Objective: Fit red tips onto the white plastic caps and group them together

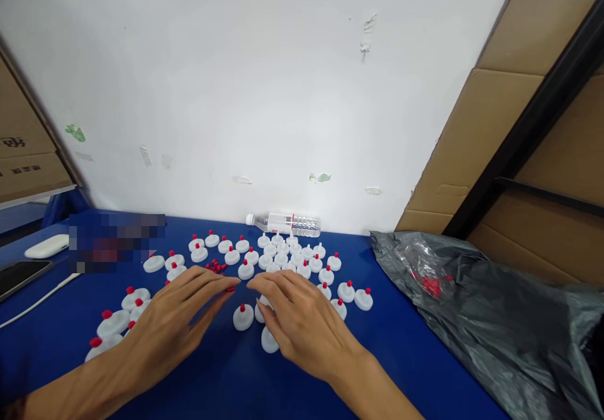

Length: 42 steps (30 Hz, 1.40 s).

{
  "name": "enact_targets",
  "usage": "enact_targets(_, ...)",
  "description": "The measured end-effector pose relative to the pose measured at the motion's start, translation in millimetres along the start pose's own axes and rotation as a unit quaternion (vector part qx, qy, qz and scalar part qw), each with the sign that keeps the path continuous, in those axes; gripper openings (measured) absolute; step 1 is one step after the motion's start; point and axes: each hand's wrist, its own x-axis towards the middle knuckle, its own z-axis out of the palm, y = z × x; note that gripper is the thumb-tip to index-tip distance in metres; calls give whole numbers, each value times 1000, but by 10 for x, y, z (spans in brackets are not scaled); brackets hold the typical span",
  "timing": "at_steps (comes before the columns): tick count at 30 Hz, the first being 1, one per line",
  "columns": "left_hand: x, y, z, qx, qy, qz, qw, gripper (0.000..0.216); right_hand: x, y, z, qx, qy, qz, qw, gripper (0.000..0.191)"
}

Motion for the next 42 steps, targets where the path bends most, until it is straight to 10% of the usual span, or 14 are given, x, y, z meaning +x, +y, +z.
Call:
enact_targets(27, 40, 114, -90, -108, -1, 44, 993, 26, -75, -165, 67, 82, 86, -62, 991, 21)
enact_targets(42, 71, 63, -97, -19, 24, 42, 999, 27, 27, -116, -44, -70, 52, -72, 994, 13)
